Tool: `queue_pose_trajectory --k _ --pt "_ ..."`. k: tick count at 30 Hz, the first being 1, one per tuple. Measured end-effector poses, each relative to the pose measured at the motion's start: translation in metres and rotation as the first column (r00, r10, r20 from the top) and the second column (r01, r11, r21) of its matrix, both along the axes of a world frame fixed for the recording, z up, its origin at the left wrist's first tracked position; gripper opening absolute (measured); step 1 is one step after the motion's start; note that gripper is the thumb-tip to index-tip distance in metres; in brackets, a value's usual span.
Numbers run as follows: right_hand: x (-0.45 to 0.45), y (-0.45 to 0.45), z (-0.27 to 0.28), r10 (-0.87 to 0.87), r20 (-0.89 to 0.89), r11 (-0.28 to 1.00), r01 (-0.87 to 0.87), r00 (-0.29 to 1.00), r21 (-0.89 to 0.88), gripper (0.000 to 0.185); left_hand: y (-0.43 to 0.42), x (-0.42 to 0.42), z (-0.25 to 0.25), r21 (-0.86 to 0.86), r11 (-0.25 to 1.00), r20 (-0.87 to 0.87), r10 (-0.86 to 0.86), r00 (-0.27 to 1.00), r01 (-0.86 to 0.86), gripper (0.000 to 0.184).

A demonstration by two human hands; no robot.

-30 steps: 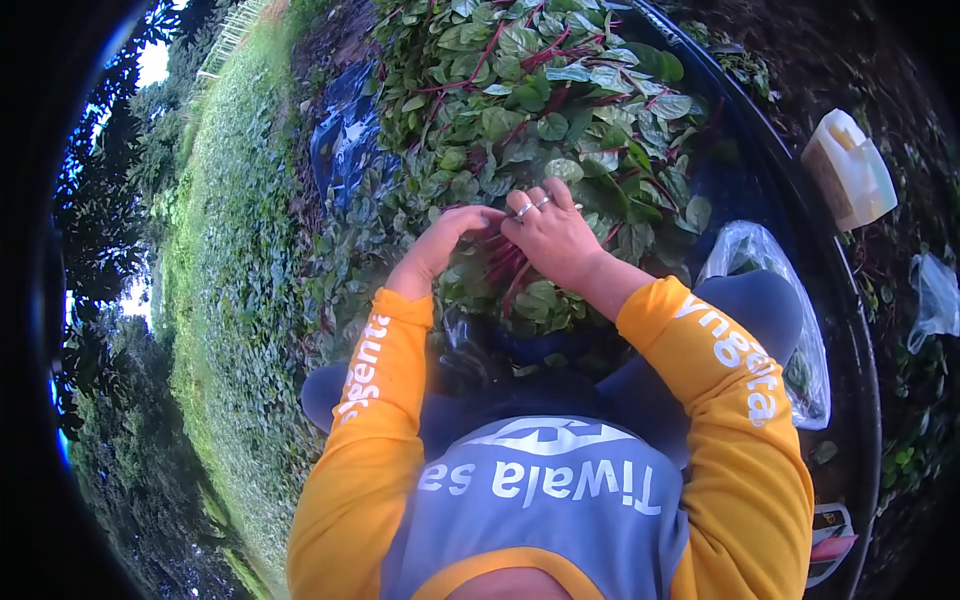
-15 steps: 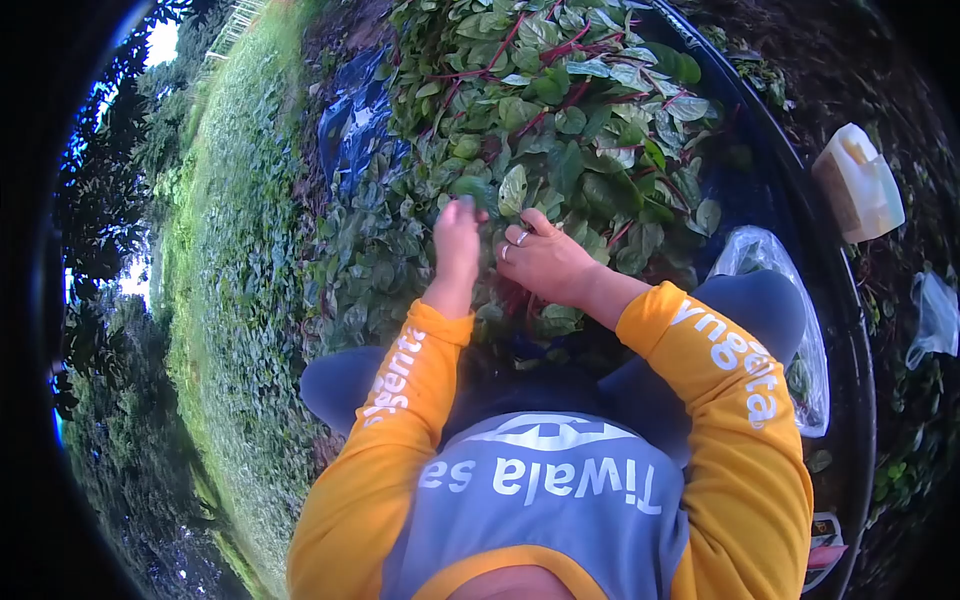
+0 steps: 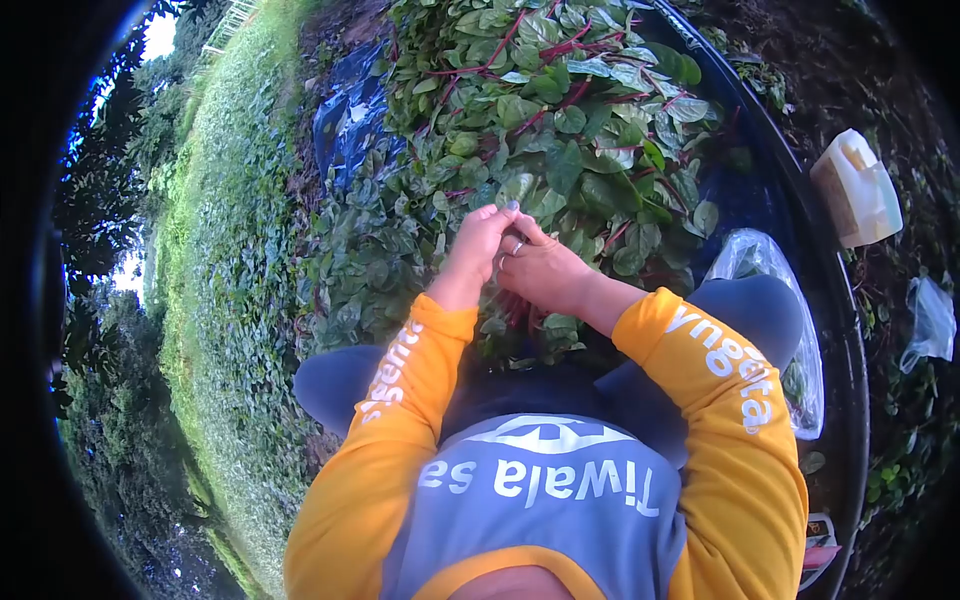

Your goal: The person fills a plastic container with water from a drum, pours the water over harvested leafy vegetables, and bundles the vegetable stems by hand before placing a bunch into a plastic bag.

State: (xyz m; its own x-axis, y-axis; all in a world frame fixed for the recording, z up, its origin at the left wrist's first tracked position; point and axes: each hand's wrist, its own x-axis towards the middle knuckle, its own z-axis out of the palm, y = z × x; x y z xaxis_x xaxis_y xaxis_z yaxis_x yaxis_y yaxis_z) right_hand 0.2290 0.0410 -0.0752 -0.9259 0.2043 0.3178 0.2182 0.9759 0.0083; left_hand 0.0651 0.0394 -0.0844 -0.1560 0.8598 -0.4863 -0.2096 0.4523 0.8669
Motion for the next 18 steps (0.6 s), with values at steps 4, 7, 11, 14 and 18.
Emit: queue_pose_trajectory --k 4,7,11,14,18 --pt "0.004 0.004 0.008 -0.018 -0.027 0.998 0.017 0.999 -0.057 0.013 0.044 -0.047 -0.019 0.225 0.764 0.068 0.607 0.792 -0.605 0.03" --pt "0.008 0.003 0.013 -0.037 -0.021 0.989 0.033 0.999 -0.145 0.011 0.08 -0.067 0.0 0.245 0.719 -0.044 0.678 0.734 -0.65 0.067" --pt "0.012 0.007 0.011 -0.126 -0.045 0.985 0.12 0.991 -0.121 0.013 0.136 -0.071 -0.043 0.453 0.831 -0.787 0.203 0.583 0.322 0.037" --pt "0.018 0.011 0.019 -0.155 0.068 0.959 0.166 0.986 -0.23 0.013 0.144 -0.041 -0.029 0.227 0.781 -0.971 0.229 0.072 0.582 0.022" --pt "0.023 0.016 0.021 -0.268 0.079 0.949 0.278 0.96 -0.152 0.017 0.141 -0.04 -0.018 0.091 0.818 -0.996 0.07 0.058 0.567 0.018"
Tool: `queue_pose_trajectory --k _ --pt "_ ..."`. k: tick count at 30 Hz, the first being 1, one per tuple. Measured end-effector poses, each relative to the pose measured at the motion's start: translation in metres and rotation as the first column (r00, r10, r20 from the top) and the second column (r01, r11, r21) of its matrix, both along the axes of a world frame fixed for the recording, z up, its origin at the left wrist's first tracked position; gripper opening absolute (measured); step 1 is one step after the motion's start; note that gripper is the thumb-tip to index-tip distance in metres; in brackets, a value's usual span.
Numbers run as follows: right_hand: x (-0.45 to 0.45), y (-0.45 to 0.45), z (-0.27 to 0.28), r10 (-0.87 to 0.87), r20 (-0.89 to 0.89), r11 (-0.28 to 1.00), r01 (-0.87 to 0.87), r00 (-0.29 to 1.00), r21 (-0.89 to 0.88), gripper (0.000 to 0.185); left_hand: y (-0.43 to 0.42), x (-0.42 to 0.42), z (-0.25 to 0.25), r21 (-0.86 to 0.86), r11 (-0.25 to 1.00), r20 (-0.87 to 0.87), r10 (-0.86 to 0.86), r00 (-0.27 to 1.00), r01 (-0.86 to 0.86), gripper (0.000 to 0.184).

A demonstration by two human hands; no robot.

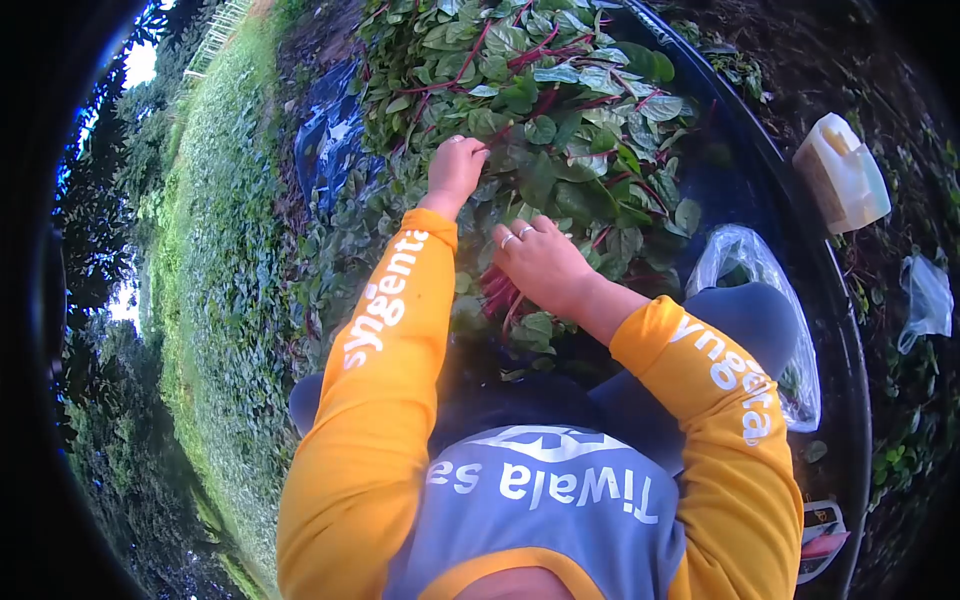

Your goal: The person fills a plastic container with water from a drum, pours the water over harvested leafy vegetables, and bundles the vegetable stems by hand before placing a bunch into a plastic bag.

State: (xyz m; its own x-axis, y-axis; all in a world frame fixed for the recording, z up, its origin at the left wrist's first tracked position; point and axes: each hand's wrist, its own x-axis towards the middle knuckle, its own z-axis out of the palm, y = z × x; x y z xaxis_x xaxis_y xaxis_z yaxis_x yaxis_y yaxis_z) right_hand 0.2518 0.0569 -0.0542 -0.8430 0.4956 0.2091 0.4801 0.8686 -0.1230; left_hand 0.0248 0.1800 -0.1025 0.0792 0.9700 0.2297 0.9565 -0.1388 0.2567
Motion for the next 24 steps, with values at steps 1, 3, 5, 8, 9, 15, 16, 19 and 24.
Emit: queue_pose_trajectory --k 1,3,5,8,9,15,16,19,24 --pt "0.0 0.001 -0.001 -0.033 -0.05 0.999 0.035 0.998 0.033 0.019 -0.011 0.003 0.009 0.073 0.997 -0.017 -0.029 0.999 0.03 0.015" --pt "0.001 0.006 0.001 -0.05 -0.108 0.993 0.061 0.993 0.098 0.02 -0.036 0.01 0.025 0.164 0.98 -0.097 -0.101 0.99 0.116 0.01" --pt "0.0 0.006 0.003 -0.073 -0.121 0.989 0.087 0.99 0.117 0.024 -0.067 0.019 0.035 0.146 0.981 -0.039 -0.123 0.992 0.128 0.01" --pt "-0.004 0.007 -0.004 -0.125 -0.093 0.971 0.141 0.988 0.192 0.027 -0.106 0.033 0.037 0.119 0.976 0.122 -0.195 0.973 0.181 0.011" --pt "-0.006 0.006 -0.01 -0.158 -0.09 0.942 0.177 0.983 0.284 0.037 -0.119 0.04 0.04 0.105 0.98 0.146 -0.185 0.972 0.171 0.01" --pt "-0.005 -0.004 -0.007 -0.107 0.005 0.977 0.104 0.994 0.185 0.029 -0.157 0.05 0.019 0.04 0.999 0.494 -0.05 0.868 0.034 0.012" --pt "-0.005 -0.005 -0.009 -0.088 -0.02 0.981 0.09 0.996 0.174 0.027 -0.161 0.049 0.017 0.042 0.999 0.496 -0.04 0.867 0.022 0.012" --pt "-0.007 -0.008 -0.01 -0.081 -0.008 0.984 0.081 0.997 0.16 0.024 -0.17 0.044 0.012 0.039 0.999 0.537 -0.02 0.843 -0.001 0.01" --pt "-0.004 -0.006 -0.01 -0.059 -0.014 0.991 0.061 0.998 0.121 0.023 -0.17 -0.012 0.008 0.141 0.918 0.652 0.195 0.733 -0.371 0.012"
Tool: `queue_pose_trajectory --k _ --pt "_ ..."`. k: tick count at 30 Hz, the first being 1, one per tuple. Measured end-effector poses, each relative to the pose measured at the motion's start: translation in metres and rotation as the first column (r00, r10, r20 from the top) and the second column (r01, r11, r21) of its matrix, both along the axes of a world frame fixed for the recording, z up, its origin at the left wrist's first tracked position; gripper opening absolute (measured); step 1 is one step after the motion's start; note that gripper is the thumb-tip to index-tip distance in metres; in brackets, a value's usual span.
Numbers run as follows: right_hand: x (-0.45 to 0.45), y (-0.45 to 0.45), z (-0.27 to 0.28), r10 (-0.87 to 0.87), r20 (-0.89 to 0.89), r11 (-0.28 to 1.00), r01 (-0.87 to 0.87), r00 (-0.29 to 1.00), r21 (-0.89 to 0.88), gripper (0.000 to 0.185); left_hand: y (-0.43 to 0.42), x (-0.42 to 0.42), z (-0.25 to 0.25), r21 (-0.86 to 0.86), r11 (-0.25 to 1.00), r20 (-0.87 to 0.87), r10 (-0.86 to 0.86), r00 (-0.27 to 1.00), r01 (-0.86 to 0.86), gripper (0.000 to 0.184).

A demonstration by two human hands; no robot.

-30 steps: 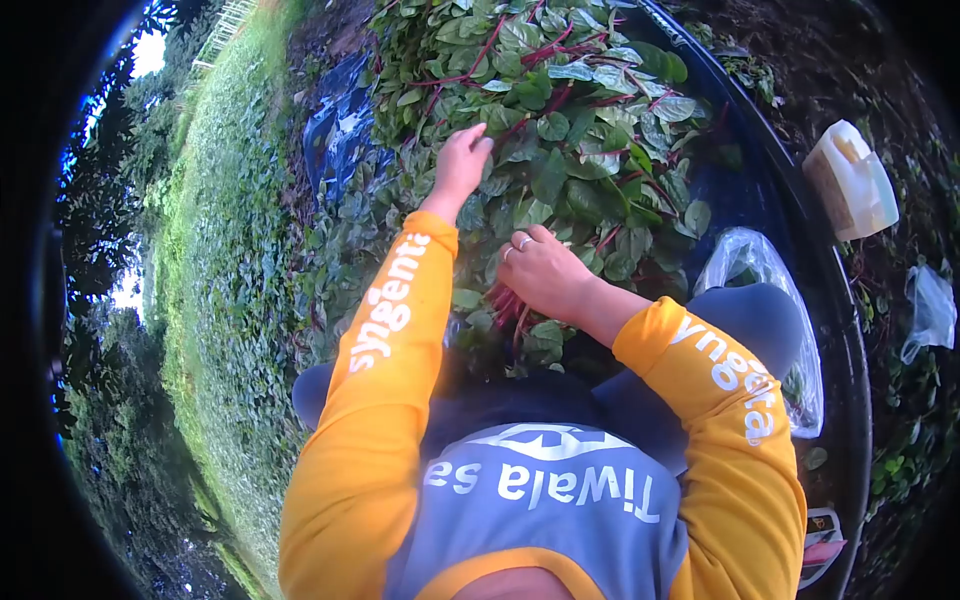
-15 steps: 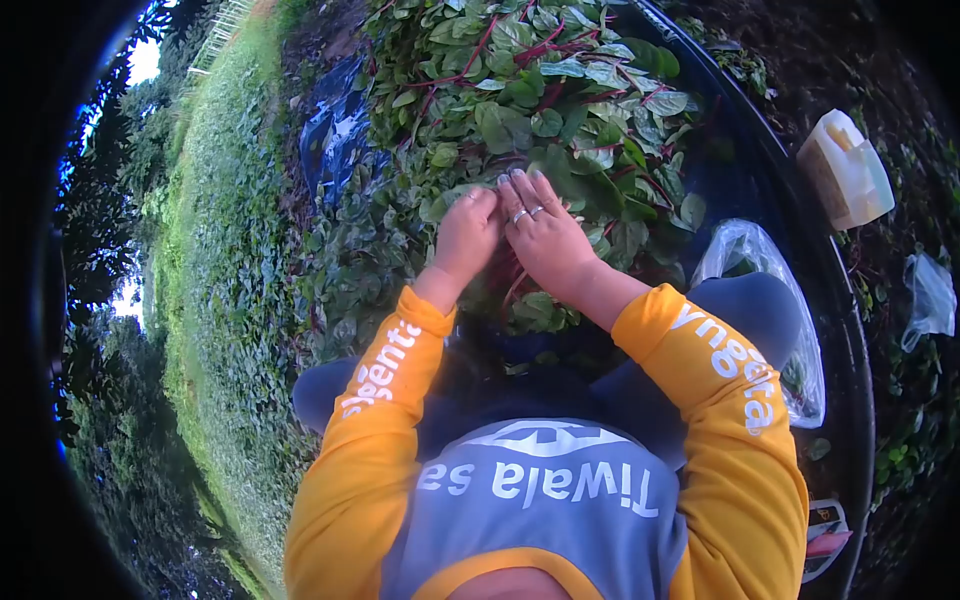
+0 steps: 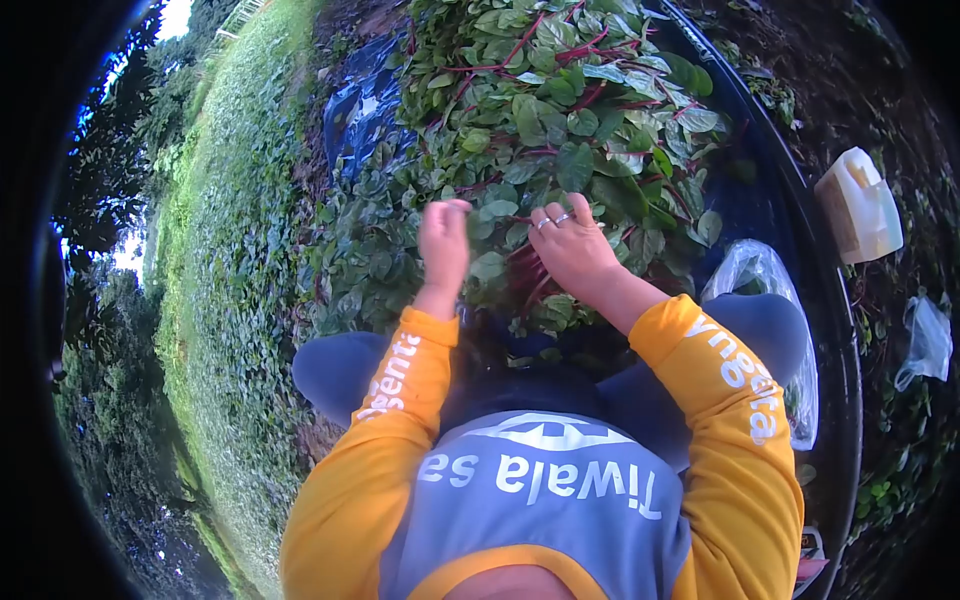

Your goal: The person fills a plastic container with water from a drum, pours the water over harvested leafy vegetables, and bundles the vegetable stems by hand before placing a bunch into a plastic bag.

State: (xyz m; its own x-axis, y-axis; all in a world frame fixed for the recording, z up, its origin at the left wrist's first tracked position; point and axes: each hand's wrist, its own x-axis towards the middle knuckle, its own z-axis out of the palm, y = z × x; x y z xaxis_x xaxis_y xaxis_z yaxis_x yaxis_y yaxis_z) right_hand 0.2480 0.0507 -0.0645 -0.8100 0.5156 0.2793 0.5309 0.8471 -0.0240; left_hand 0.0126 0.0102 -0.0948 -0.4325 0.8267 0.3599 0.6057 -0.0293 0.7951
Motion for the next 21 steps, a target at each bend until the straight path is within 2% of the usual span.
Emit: queue_pose_trajectory --k 1,2,4,5,6,7,8,10,12,13,14,16,17,18,20,21 --pt "0.001 0.0 -0.001 0.017 -0.028 1.0 -0.017 0.999 0.021 0.022 0.004 -0.027 0.004 0.124 0.972 -0.113 0.212 0.971 -0.198 0.016" --pt "0.001 0.0 0.0 0.016 -0.027 1.0 -0.015 1.0 0.019 0.022 0.002 -0.042 0.009 0.152 0.873 -0.364 0.485 0.795 -0.463 0.029" --pt "0.001 -0.003 0.004 0.064 0.0 0.998 -0.064 0.998 0.029 0.023 0.01 -0.062 0.003 0.294 0.76 -0.591 0.621 0.514 -0.58 0.037" --pt "0.0 -0.002 0.003 0.069 -0.002 0.997 -0.069 0.998 0.032 0.023 0.013 -0.064 0.004 -0.034 0.954 -0.433 0.256 0.865 -0.299 0.04" --pt "-0.001 -0.003 -0.001 0.107 -0.042 0.993 -0.104 0.993 0.056 0.022 0.015 -0.056 0.018 -0.261 0.958 -0.113 -0.151 0.982 0.117 0.045" --pt "-0.002 -0.005 -0.003 0.144 -0.081 0.987 -0.138 0.986 0.08 0.021 0.018 -0.04 0.03 -0.451 0.841 0.105 -0.282 0.954 0.299 0.052" --pt "-0.004 -0.006 -0.002 0.147 -0.082 0.987 -0.14 0.986 0.081 0.021 0.025 -0.017 0.042 -0.567 0.662 0.339 -0.354 0.872 0.489 0.059" --pt "-0.004 -0.008 0.0 0.211 -0.086 0.976 -0.205 0.974 0.068 0.019 0.026 0.035 0.072 -0.698 0.515 0.563 -0.035 0.826 0.498 0.062" --pt "-0.006 -0.009 0.001 0.22 -0.14 0.97 -0.201 0.965 0.139 0.016 0.04 0.048 0.043 -0.705 0.483 0.622 0.069 0.78 0.519 0.048" --pt "-0.006 -0.01 0.001 0.231 -0.135 0.969 -0.216 0.963 0.12 0.015 0.043 0.048 0.034 -0.564 0.514 0.763 0.027 0.645 0.646 0.031" --pt "-0.006 -0.011 0.0 0.244 -0.131 0.968 -0.232 0.961 0.099 0.014 0.045 0.045 0.022 -0.562 0.511 0.766 0.027 0.642 0.65 0.031" --pt "-0.006 -0.011 -0.003 0.249 -0.154 0.964 -0.229 0.956 0.133 0.011 0.045 0.042 0.012 -0.41 0.565 0.855 -0.037 0.518 0.716 0.024" --pt "-0.006 -0.011 -0.005 0.255 -0.144 0.963 -0.238 0.956 0.124 0.011 0.041 0.046 0.005 -0.374 0.654 0.864 -0.012 0.503 0.658 0.013" --pt "-0.006 -0.011 -0.003 0.26 -0.135 0.962 -0.246 0.956 0.116 0.011 0.038 0.051 0.002 -0.377 0.653 0.863 -0.008 0.505 0.656 0.013" --pt "-0.006 -0.009 0.0 0.286 -0.12 0.958 -0.281 0.951 0.06 0.011 0.034 0.056 -0.001 -0.41 0.798 0.591 -0.137 0.795 0.442 0.013" --pt "-0.006 -0.009 0.003 0.314 -0.1 0.949 -0.315 0.944 0.004 0.01 0.037 0.049 -0.001 -0.371 0.885 0.376 -0.134 0.917 0.281 0.013"
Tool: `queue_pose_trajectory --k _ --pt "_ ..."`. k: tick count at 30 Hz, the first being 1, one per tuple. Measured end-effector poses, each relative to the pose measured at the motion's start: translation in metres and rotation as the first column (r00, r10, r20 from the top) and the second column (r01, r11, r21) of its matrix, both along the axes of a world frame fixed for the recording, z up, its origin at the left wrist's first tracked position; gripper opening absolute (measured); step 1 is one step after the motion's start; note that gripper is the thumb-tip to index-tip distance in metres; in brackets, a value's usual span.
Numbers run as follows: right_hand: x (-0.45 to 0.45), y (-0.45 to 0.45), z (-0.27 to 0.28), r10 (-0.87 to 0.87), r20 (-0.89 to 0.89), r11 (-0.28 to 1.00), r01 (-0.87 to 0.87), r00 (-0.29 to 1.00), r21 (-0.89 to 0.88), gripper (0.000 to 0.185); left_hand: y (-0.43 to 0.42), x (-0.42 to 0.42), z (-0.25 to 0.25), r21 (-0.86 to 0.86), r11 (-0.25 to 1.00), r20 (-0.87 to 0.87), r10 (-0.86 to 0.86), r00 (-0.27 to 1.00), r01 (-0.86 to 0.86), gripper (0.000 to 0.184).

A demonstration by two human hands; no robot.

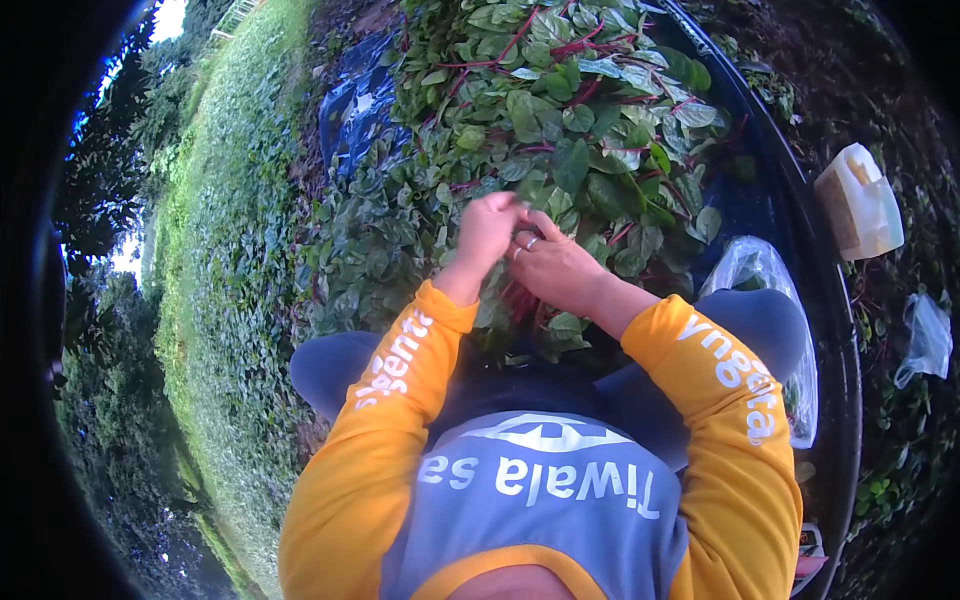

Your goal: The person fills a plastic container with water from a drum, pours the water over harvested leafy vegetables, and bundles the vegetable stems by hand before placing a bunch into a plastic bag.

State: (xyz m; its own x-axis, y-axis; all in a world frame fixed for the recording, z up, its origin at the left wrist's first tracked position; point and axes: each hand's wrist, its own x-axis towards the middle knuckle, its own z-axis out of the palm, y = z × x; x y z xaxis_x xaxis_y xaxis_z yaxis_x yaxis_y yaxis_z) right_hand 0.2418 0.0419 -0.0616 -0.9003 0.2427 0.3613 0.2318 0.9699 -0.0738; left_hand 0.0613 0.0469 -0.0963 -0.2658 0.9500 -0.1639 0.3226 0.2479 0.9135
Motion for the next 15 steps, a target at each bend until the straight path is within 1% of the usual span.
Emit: queue_pose_trajectory --k 1,2,3,4,5,6,7,8,9,10,11,12,13,14,15 --pt "-0.002 -0.002 -0.002 0.005 0.052 0.999 -0.003 0.999 -0.039 0.01 0.007 -0.014 0.0 0.15 0.987 -0.217 0.097 0.971 -0.065 0.013" --pt "-0.001 -0.005 -0.002 0.021 0.047 0.999 -0.019 0.999 -0.034 0.01 0.018 -0.038 -0.006 0.253 0.927 -0.006 0.288 0.958 -0.277 0.014" --pt "0.0 -0.005 -0.001 0.035 0.043 0.999 -0.034 0.998 -0.025 0.011 0.029 -0.076 -0.014 0.254 0.883 0.124 0.375 0.919 -0.395 0.019" --pt "0.002 -0.007 -0.001 0.03 0.045 0.999 -0.029 0.999 -0.025 0.011 0.036 -0.083 0.003 0.378 0.755 0.284 0.456 0.844 -0.535 0.036" --pt "0.002 -0.009 -0.001 0.025 0.052 0.998 -0.022 0.998 -0.062 0.011 0.052 -0.095 -0.014 0.449 0.71 0.089 0.569 0.818 -0.542 0.04" --pt "0.002 -0.008 0.0 0.022 0.058 0.996 -0.016 0.998 -0.093 0.012 0.065 -0.098 -0.015 0.509 0.66 -0.101 0.684 0.723 -0.553 0.044" --pt "0.002 -0.006 -0.001 0.021 0.056 0.996 -0.016 0.998 -0.093 0.012 0.067 -0.103 -0.016 0.525 0.785 -0.282 0.524 0.804 -0.328 0.038" --pt "0.002 -0.006 -0.004 -0.026 0.022 0.997 0.028 0.999 -0.072 0.012 0.071 -0.1 -0.022 0.421 0.9 -0.403 0.296 0.866 -0.112 0.03" --pt "0.002 -0.005 -0.005 -0.075 -0.013 0.996 0.074 0.997 -0.049 0.012 0.075 -0.079 -0.012 0.292 0.95 -0.491 0.047 0.87 0.113 0.023" --pt "0.001 -0.003 -0.007 -0.081 -0.012 0.996 0.081 0.997 -0.047 0.012 0.085 -0.064 -0.024 0.294 0.928 -0.566 -0.025 0.824 0.23 0.017" --pt "0.0 0.002 -0.008 -0.126 0.046 0.991 0.128 0.991 -0.044 0.012 0.095 -0.052 -0.034 0.289 0.893 -0.636 -0.089 0.766 0.344 0.014" --pt "0.0 0.005 -0.007 -0.169 0.106 0.984 0.174 0.98 -0.038 0.012 0.099 -0.042 -0.038 0.294 0.89 -0.634 -0.091 0.768 0.348 0.014" --pt "0.001 0.007 -0.007 -0.174 0.108 0.983 0.179 0.979 -0.034 0.012 0.103 -0.035 -0.042 0.29 0.896 -0.736 -0.016 0.677 0.337 0.014" --pt "0.003 0.009 -0.006 -0.188 0.115 0.977 0.198 0.975 -0.079 0.012 0.107 -0.031 -0.043 0.289 0.9 -0.822 0.059 0.567 0.325 0.015" --pt "0.004 0.011 -0.003 -0.202 0.121 0.968 0.217 0.972 -0.125 0.012 0.111 -0.031 -0.043 0.291 0.898 -0.821 0.057 0.568 0.331 0.015"
